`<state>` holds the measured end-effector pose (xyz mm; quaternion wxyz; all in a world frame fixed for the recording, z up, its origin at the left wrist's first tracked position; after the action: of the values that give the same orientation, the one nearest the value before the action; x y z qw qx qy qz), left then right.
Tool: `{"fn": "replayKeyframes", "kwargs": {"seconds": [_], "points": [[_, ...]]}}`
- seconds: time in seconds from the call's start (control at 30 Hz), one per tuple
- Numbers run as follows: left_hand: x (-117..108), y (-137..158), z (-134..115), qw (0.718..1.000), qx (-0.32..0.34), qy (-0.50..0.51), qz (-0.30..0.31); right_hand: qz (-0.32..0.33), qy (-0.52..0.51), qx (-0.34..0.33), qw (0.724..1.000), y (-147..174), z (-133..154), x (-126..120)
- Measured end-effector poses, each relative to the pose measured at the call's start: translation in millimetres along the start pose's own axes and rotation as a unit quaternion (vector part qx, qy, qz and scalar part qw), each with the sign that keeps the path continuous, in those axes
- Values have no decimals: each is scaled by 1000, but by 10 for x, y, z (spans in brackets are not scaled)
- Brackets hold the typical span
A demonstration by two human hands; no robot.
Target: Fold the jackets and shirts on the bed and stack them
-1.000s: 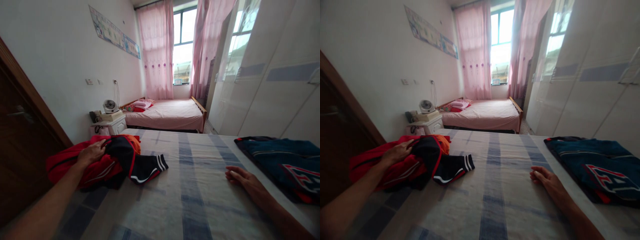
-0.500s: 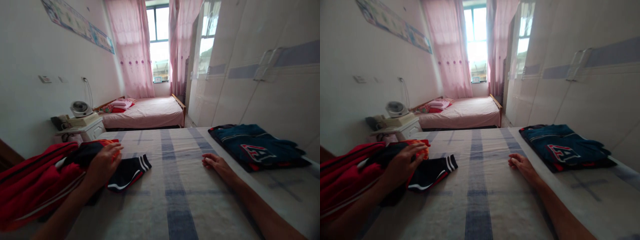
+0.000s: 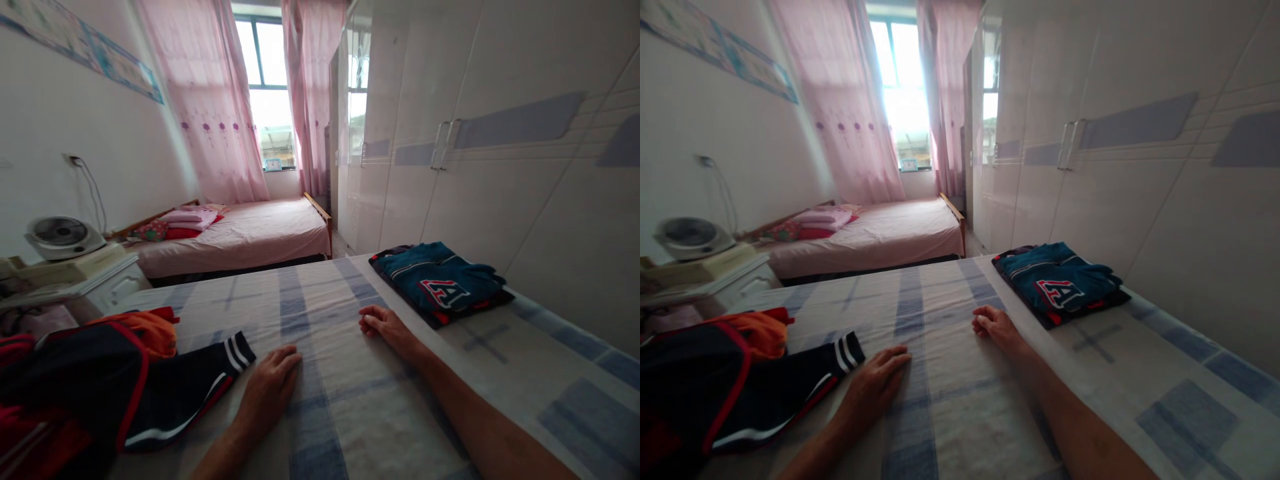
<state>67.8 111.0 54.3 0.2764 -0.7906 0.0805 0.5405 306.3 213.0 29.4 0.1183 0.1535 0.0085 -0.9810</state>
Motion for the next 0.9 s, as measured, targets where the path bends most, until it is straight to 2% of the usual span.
{"fn": "replayKeyframes", "kwargs": {"seconds": [0.07,0.17,0.27,0.33,0.4,0.47,0.6,0.63,0.67,0.8,0.9], "points": [[-19,11,-7,1000,4,-6,-4,-28,41,-1,999,-28,86,-180],[-32,18,-30,1000,10,-8,-8,-127,142,-2,982,-46,281,-737],[-28,17,-40,1000,13,-7,-9,-247,272,15,930,36,416,-1361],[-26,19,-37,1000,13,-6,-10,-292,346,37,891,104,402,-1618],[-25,23,-30,1000,11,-5,-10,-308,397,53,863,140,321,-1726],[-23,30,-26,1000,8,-3,-9,-308,449,57,837,139,237,-1734],[-33,32,-31,1000,-2,5,-6,-315,565,56,761,86,156,-1722],[-36,28,-32,1000,-5,6,-4,-317,571,53,755,71,146,-1749],[-36,23,-34,1000,-9,6,-2,-318,555,49,767,56,132,-1795],[-31,7,-42,1000,-12,8,5,-305,432,46,848,-24,187,-2017],[-37,13,-35,1000,-10,20,-1,-301,390,21,870,-64,519,-2005]]}}
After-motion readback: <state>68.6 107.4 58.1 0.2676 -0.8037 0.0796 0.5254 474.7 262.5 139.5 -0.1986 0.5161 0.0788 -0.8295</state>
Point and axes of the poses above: each hand's wrist, its own y-axis away from the middle knuckle, its own x-axis out of the palm, z = x × y, the point moved 10 cm from there along -y, towards the middle knuckle, and after that the axes turned 7 degrees about z, right-handed, at the moved point
